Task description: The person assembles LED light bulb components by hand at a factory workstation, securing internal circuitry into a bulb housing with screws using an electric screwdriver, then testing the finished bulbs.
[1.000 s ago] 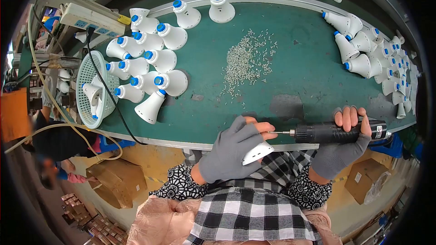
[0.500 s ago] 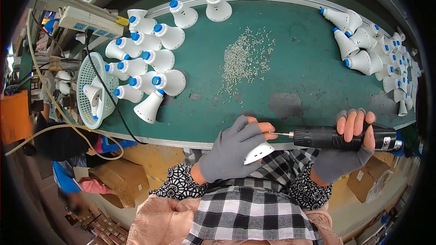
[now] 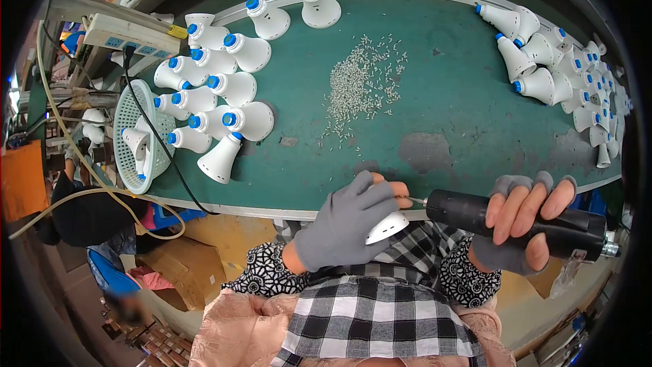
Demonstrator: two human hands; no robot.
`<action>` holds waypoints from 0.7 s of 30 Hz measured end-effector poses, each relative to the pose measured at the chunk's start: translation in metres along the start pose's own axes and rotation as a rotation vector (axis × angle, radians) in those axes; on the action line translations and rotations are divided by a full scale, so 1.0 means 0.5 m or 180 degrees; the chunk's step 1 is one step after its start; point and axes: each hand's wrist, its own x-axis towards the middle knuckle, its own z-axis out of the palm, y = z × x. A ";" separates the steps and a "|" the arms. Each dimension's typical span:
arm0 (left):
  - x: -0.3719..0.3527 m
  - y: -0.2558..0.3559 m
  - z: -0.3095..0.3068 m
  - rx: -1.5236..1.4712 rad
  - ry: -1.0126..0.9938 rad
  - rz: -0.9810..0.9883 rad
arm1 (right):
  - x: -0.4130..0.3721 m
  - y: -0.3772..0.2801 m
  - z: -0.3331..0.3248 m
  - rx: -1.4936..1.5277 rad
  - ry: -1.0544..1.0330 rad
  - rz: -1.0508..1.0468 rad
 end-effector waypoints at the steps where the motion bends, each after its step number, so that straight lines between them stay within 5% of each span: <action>1: 0.003 -0.001 -0.002 -0.0235 0.0044 -0.0087 | 0.000 0.002 0.001 0.0007 0.0230 -0.0147; 6: 0.017 -0.012 0.008 -0.1612 0.0419 -0.0595 | -0.001 -0.016 -0.005 0.0058 0.0974 -0.0690; 9: 0.023 -0.008 0.022 -0.2982 0.0537 -0.1605 | -0.018 -0.037 -0.005 0.0121 0.1056 -0.0804; 21: 0.022 -0.006 0.038 -0.2671 0.0676 -0.1433 | -0.013 -0.010 0.031 0.0044 0.1234 -0.0666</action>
